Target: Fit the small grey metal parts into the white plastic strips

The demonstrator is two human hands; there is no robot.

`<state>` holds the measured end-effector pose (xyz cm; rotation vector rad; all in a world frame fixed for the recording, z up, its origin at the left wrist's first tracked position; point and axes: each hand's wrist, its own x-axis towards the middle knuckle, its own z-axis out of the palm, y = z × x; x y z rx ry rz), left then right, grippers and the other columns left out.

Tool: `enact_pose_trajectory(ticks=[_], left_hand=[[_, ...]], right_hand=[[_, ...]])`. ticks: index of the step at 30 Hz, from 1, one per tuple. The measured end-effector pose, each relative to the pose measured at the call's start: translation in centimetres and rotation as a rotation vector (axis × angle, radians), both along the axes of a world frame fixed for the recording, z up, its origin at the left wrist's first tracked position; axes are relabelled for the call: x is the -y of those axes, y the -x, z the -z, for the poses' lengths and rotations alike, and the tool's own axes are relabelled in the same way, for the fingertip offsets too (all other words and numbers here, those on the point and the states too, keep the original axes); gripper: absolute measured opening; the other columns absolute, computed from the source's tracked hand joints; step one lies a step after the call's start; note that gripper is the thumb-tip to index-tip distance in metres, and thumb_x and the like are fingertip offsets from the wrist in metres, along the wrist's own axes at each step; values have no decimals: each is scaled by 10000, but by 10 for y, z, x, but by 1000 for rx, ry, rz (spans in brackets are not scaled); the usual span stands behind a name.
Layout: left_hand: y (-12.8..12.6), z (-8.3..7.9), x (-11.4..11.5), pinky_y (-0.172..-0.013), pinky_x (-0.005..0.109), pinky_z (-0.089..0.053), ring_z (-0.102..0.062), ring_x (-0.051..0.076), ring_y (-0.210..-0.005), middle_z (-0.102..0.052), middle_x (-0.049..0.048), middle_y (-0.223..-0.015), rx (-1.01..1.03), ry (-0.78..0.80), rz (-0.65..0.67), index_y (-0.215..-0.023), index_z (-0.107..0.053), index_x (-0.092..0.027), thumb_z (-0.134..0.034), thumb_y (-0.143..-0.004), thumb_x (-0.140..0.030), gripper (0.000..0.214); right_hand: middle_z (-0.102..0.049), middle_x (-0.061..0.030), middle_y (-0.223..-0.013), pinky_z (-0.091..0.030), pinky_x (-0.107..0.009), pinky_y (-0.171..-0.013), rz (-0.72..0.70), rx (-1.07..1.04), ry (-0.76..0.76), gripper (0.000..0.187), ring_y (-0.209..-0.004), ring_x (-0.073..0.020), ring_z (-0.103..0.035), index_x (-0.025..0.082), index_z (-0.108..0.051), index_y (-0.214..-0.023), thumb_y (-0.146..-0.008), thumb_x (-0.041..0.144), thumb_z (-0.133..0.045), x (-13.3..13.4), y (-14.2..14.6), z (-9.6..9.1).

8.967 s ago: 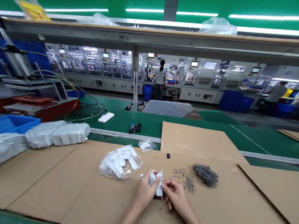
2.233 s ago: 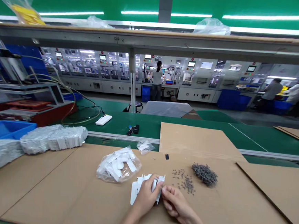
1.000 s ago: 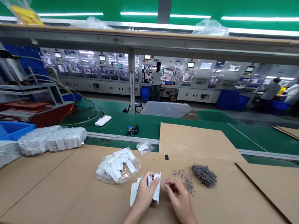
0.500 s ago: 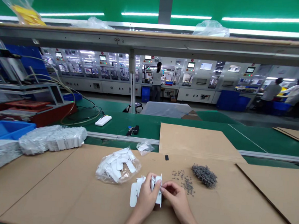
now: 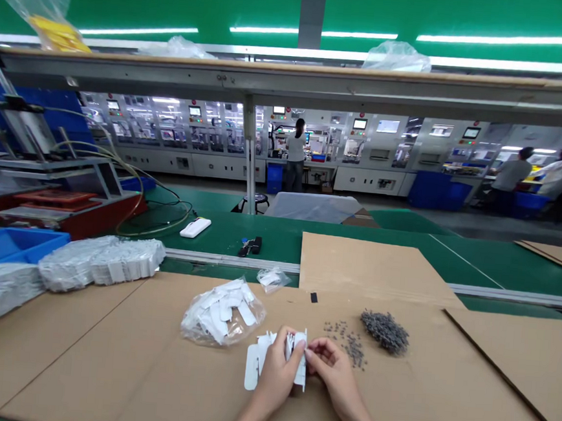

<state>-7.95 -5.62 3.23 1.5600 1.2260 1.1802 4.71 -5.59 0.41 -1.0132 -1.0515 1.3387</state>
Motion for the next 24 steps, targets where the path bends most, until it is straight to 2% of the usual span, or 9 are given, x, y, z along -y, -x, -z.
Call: enact_pose_trajectory(ticks=[3, 7, 10, 14, 19, 24], left_hand=[[1, 4, -2, -603, 223, -358, -488, 144, -645, -513, -11, -669, 13, 19, -42, -795, -459, -187, -411, -769, -379, 200], [2, 6, -3, -600, 220, -359, -484, 141, -637, -505, -15, -656, 6, 5, -79, -797, -459, -192, -404, -772, -382, 199], [1, 5, -3, -601, 221, -362, -493, 145, -642, -520, -9, -662, 13, 0, -94, -788, -469, -190, -417, -761, -395, 214], [0, 4, -3, -602, 219, -370, -506, 149, -652, -535, -5, -674, 45, 38, -78, -801, -470, -188, -429, -749, -415, 236], [1, 4, -3, -600, 215, -372, -500, 142, -645, -524, -12, -670, 64, 35, -74, -812, -458, -191, -418, -761, -399, 218], [0, 0, 0, -597, 223, -377, -501, 143, -627, -524, -12, -659, 54, 35, -42, -817, -456, -190, -420, -757, -397, 218]], right_hand=[[-526, 13, -623, -407, -213, -499, -9, 21, -9, 260, -530, -105, -487, 159, -531, -722, -638, 387, -625, 1, 0, 0], [-552, 1, -652, -411, -219, -522, -106, 74, -9, 267, -572, -121, -507, 158, -544, -725, -615, 377, -647, 4, 3, -1], [-547, 12, -594, -391, -209, -489, -116, 98, 2, 260, -519, -107, -490, 154, -552, -695, -641, 401, -616, 5, 6, -2], [-520, 34, -527, -347, -179, -433, -126, -2, 88, 260, -451, -75, -445, 155, -540, -667, -621, 390, -641, 6, 4, -3], [-513, 33, -526, -357, -174, -448, -252, -156, 218, 233, -440, -58, -447, 152, -529, -706, -656, 356, -629, 7, 0, -3], [-518, 32, -511, -361, -167, -436, -212, -152, 211, 238, -419, -54, -455, 149, -527, -682, -654, 362, -630, 7, 1, 1]])
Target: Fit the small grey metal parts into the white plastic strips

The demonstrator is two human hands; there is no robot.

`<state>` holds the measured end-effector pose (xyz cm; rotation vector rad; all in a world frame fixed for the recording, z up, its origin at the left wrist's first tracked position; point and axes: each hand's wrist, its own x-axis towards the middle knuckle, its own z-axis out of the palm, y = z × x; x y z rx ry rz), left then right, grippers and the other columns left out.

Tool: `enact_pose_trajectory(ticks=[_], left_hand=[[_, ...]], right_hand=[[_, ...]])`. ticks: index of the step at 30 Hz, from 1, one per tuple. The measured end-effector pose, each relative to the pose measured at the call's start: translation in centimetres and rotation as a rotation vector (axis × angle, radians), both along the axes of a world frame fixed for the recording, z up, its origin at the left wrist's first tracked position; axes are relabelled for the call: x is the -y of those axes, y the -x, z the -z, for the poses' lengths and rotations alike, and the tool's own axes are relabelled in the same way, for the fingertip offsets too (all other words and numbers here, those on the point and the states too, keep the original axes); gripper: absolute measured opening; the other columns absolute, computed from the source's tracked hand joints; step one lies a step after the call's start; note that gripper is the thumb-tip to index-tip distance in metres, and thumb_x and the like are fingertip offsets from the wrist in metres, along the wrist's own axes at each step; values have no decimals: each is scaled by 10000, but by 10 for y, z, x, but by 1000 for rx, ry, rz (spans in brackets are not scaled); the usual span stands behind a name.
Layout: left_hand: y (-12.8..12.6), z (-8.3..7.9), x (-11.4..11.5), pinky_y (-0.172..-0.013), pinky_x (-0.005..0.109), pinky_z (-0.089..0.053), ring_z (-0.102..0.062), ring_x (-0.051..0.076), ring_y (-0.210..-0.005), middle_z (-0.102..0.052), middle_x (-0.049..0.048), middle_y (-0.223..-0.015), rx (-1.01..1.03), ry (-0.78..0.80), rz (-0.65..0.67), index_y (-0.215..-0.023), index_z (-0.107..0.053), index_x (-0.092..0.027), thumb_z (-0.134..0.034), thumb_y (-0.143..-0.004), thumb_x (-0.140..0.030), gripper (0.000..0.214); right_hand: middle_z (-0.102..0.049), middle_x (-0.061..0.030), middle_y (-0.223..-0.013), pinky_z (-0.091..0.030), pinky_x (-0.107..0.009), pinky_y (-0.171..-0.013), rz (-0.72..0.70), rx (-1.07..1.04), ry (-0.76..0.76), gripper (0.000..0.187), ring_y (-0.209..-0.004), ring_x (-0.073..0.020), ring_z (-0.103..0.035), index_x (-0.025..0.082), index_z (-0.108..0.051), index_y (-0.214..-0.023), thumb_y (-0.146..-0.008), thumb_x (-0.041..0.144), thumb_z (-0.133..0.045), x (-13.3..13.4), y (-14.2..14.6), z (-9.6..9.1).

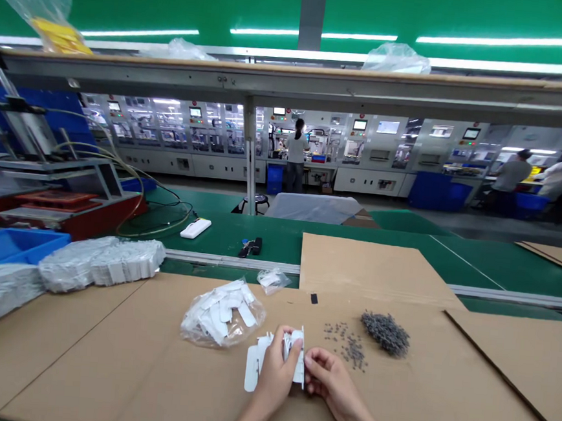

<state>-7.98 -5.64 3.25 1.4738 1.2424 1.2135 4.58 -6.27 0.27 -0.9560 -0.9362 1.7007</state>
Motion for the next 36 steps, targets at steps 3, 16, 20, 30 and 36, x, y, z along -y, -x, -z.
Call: enact_pose_trajectory(ticks=[3, 16, 20, 30, 36], left_hand=[[-2, -3, 3, -588, 227, -376, -497, 143, -609, -520, -17, -642, -18, -24, 10, -820, -462, -194, -419, -758, -385, 205], [16, 30, -24, -366, 163, -272, -350, 67, -365, -335, -97, -477, 211, 121, -197, -883, -415, -203, -488, -696, -366, 259], [16, 28, -27, -344, 140, -264, -376, 48, -356, -378, -90, -520, 512, 108, -115, -908, -383, -222, -395, -752, -320, 184], [8, 21, -24, -362, 215, -436, -548, 127, -404, -517, -45, -530, 554, 214, -31, -957, -368, -182, -494, -726, -380, 330], [8, 25, -21, -238, 142, -300, -457, 83, -288, -485, -69, -487, 529, 219, 50, -771, -339, -209, -373, -777, -426, 220]], right_hand=[[-522, 32, -503, -364, -162, -416, 11, 14, 3, 243, -407, -53, -451, 148, -530, -681, -643, 363, -638, 0, 0, 2], [-555, -8, -613, -374, -233, -456, 380, 635, -355, 217, -486, -123, -470, 179, -576, -710, -677, 393, -567, -13, -40, 5], [-582, -29, -699, -390, -275, -551, 270, 928, -525, 140, -551, -154, -494, 204, -611, -698, -675, 336, -569, -11, -46, 7], [-546, -35, -745, -386, -272, -661, 199, 1113, -636, 157, -715, -174, -524, 210, -540, -706, -785, 263, -415, -7, -34, 2], [-542, -23, -720, -384, -248, -617, 169, 953, -655, 149, -672, -155, -504, 205, -507, -783, -816, 260, -373, 3, -18, -6]])
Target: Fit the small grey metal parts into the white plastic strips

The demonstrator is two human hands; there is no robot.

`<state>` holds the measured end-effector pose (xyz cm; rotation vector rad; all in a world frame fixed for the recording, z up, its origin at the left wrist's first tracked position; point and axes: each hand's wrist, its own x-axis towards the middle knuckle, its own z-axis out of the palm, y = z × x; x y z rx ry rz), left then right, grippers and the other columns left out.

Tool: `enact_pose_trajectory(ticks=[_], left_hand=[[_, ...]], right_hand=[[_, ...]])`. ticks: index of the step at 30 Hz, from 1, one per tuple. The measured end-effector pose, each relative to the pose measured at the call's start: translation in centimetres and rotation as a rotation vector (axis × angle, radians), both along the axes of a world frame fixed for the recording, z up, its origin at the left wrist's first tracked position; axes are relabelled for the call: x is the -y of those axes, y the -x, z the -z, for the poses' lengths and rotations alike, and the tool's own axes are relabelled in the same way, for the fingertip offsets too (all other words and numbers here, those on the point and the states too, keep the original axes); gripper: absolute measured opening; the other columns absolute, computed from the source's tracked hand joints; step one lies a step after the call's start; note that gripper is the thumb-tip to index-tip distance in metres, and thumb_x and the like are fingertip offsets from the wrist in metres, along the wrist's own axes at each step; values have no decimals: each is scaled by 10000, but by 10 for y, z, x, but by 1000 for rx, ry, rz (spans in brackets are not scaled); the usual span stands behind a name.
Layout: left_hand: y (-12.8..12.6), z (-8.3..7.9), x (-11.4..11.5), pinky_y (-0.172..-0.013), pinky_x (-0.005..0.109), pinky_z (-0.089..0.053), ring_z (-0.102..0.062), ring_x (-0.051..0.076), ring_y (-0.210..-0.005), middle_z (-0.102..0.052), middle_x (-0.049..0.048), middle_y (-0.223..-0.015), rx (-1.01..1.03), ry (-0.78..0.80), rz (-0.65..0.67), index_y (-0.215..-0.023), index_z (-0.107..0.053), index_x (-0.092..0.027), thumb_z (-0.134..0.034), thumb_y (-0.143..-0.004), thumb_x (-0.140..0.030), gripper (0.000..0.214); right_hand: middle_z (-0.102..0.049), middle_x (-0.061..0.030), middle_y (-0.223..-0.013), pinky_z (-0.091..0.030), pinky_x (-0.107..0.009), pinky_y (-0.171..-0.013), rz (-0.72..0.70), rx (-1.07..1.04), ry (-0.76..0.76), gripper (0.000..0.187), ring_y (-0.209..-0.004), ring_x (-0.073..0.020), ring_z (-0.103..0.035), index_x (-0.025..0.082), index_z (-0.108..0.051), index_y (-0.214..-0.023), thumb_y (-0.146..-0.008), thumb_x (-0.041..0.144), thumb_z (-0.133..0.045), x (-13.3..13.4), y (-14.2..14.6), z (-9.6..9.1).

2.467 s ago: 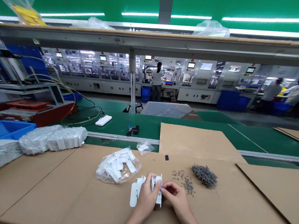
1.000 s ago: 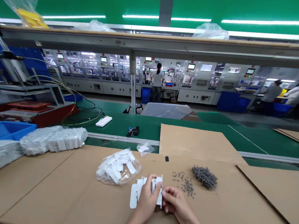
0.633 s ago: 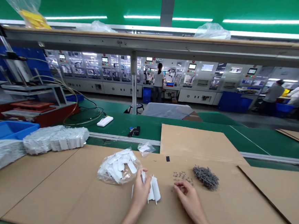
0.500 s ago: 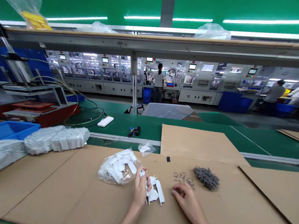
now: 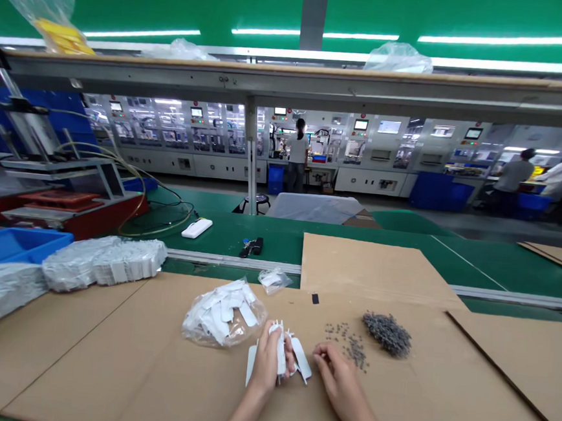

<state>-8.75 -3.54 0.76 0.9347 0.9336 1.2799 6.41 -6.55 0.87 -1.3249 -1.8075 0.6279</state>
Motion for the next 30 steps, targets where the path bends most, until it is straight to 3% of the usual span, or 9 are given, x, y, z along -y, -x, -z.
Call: enact_pose_trajectory(ticks=[9, 15, 30], left_hand=[[-4, -6, 9, -292, 170, -326, -437, 89, -320, -438, -79, -462, -359, -69, 13, -717, -356, -212, -384, -763, -445, 240], [-5, -18, 15, -533, 201, -362, -484, 109, -548, -485, -38, -569, -622, -278, -100, -659, -433, -181, -377, -787, -376, 239], [-7, -20, 19, -554, 201, -372, -477, 109, -582, -475, -36, -606, -612, -301, 6, -705, -429, -189, -375, -798, -362, 204]], right_hand=[[-522, -16, -752, -377, -235, -685, -175, -183, 10, 147, -722, -140, -495, 197, -487, -772, -832, 215, -354, 11, 21, -9], [-499, -16, -749, -381, -233, -649, -161, -211, 2, 121, -700, -139, -479, 196, -484, -786, -825, 224, -373, 9, 20, -6], [-517, -24, -748, -391, -251, -648, -103, -293, 50, 138, -698, -153, -492, 194, -503, -766, -811, 280, -404, 7, 21, -4]])
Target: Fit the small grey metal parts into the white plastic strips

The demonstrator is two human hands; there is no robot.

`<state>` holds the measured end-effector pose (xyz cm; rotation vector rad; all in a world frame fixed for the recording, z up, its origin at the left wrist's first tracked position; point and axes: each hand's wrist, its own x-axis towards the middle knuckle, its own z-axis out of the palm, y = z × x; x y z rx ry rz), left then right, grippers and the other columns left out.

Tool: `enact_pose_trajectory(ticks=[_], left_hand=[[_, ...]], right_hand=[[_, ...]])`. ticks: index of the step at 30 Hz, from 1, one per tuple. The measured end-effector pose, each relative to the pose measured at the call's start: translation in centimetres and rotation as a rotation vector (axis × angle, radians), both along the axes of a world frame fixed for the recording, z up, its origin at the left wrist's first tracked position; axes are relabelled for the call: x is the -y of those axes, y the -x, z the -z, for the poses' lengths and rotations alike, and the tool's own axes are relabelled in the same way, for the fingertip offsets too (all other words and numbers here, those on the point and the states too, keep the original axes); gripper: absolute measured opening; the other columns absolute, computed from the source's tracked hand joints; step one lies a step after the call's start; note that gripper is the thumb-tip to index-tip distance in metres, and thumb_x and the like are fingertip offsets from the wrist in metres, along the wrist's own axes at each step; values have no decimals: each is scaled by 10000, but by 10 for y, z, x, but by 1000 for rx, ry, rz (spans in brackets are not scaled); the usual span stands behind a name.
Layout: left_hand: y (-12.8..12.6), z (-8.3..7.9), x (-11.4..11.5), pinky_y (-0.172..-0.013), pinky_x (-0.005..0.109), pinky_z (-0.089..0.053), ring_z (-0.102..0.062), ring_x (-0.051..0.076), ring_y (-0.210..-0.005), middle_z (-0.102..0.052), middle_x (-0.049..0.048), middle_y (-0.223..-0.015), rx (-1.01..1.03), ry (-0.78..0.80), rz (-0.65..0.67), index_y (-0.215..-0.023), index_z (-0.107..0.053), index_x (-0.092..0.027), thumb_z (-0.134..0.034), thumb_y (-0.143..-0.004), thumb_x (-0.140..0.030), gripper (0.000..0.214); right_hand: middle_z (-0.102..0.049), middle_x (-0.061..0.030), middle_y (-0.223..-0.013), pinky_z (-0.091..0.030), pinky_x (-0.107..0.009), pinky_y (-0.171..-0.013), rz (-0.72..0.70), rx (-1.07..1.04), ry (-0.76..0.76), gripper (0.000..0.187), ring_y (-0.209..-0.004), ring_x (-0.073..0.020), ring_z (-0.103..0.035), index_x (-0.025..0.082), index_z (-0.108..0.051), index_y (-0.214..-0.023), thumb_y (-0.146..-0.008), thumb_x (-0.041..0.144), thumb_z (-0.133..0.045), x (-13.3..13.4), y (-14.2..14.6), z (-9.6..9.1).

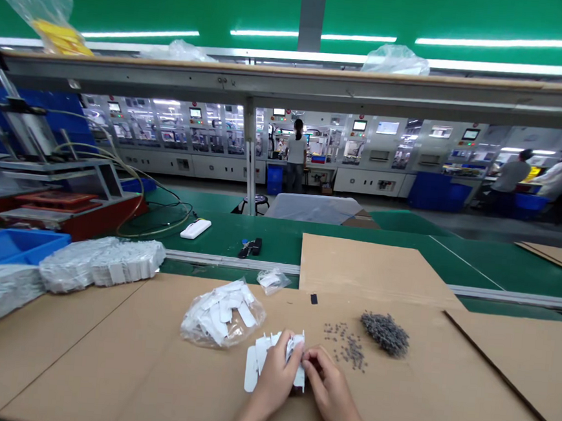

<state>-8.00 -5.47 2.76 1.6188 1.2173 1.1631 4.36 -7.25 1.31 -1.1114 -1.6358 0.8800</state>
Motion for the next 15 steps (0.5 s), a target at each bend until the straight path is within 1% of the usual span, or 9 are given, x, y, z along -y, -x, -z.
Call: enact_pose_trajectory(ticks=[3, 5, 7, 9, 12, 13, 15], left_hand=[[-2, 3, 1, -410, 173, -353, -455, 94, -487, -447, -47, -591, 78, 113, 75, -767, -420, -197, -351, -798, -400, 217], [-2, 5, 0, -351, 162, -323, -429, 81, -428, -430, -54, -579, 115, 157, 86, -808, -417, -199, -339, -798, -413, 228], [-2, 4, -1, -355, 160, -326, -428, 77, -426, -432, -54, -582, 125, 144, 70, -830, -425, -197, -346, -797, -407, 227], [-1, 2, -1, -396, 163, -348, -445, 83, -465, -445, -48, -591, 112, 95, 44, -829, -440, -192, -362, -797, -389, 215], [0, -2, 0, -488, 178, -383, -469, 95, -532, -466, -39, -591, 73, 24, 25, -802, -463, -184, -386, -793, -365, 197], [0, -3, 1, -492, 179, -385, -470, 96, -533, -467, -39, -585, 70, 27, 37, -800, -465, -184, -389, -791, -366, 198], [1, -2, 1, -432, 169, -369, -462, 92, -491, -463, -41, -574, 83, 80, 85, -822, -458, -186, -382, -790, -382, 213]], right_hand=[[-532, -19, -729, -401, -243, -600, 5, -149, 103, 145, -650, -144, -504, 188, -500, -790, -795, 319, -438, -2, -1, 2], [-541, -13, -704, -398, -230, -555, -24, -281, 198, 171, -612, -134, -507, 181, -494, -809, -781, 347, -461, -4, -1, 2], [-542, 1, -633, -376, -214, -507, -75, -361, 292, 206, -555, -118, -493, 167, -501, -773, -771, 372, -471, -6, 0, 2], [-527, 17, -559, -346, -198, -474, -109, -397, 362, 236, -496, -96, -462, 155, -509, -708, -762, 383, -484, -8, -1, 3], [-518, 30, -546, -327, -186, -466, -82, -457, 409, 236, -476, -78, -442, 151, -509, -674, -713, 379, -556, -9, -2, 6], [-513, 33, -542, -323, -184, -460, -71, -474, 421, 239, -471, -75, -439, 151, -509, -671, -696, 379, -575, -9, -3, 7], [-497, 40, -518, -312, -181, -440, -58, -504, 446, 250, -447, -71, -425, 152, -508, -667, -676, 385, -595, -9, -4, 9]])
